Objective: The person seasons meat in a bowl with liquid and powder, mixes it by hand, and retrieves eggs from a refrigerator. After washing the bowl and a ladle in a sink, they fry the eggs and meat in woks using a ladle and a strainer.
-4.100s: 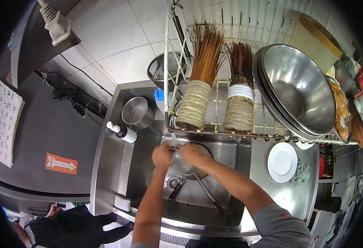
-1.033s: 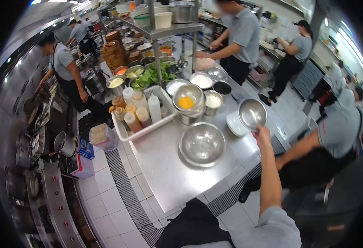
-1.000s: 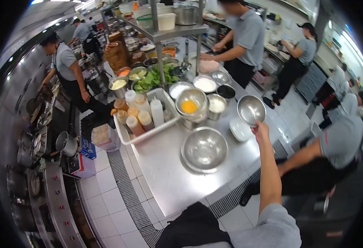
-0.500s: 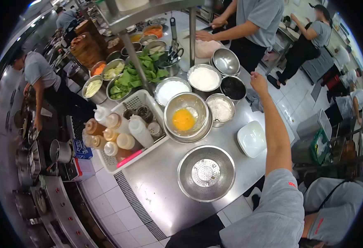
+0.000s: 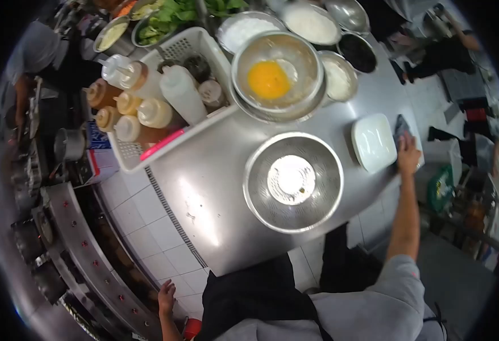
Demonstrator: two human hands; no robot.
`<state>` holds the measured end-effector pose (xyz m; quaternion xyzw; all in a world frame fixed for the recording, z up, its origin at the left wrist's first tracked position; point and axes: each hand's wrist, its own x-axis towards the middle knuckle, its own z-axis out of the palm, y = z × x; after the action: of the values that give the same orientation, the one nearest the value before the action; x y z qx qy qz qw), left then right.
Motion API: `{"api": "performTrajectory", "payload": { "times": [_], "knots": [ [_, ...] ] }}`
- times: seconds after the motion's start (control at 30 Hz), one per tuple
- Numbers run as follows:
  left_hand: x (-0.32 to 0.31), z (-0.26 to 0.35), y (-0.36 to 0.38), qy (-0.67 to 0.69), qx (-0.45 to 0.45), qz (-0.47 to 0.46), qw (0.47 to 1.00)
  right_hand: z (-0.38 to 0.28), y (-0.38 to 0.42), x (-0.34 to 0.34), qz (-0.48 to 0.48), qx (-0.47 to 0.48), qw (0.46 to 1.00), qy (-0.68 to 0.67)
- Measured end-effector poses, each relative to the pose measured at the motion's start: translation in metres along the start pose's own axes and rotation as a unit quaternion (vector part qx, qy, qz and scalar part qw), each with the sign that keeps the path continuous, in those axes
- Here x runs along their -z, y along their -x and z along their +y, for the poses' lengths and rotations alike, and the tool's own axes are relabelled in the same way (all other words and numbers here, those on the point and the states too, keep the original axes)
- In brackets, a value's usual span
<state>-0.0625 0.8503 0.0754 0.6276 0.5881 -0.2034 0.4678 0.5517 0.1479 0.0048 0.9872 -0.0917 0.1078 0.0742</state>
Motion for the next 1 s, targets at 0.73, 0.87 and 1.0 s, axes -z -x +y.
{"api": "performTrajectory", "payload": {
  "times": [0.73, 0.87, 1.0],
  "knots": [
    [0.084, -0.255, -0.09, 0.111, 0.082, -0.011, 0.99, -0.499, 0.332, 0.17, 0.044, 0.05, 0.978, -0.198],
    [0.066, -0.315, -0.065, 0.154, 0.131, -0.005, 0.979, -0.548, 0.305, 0.182, -0.016, 0.164, 0.955, -0.245],
    [0.031, -0.382, -0.059, 0.189, 0.157, -0.042, 0.968, -0.481, 0.395, 0.2, -0.067, 0.452, 0.841, -0.29]
  ]
}}
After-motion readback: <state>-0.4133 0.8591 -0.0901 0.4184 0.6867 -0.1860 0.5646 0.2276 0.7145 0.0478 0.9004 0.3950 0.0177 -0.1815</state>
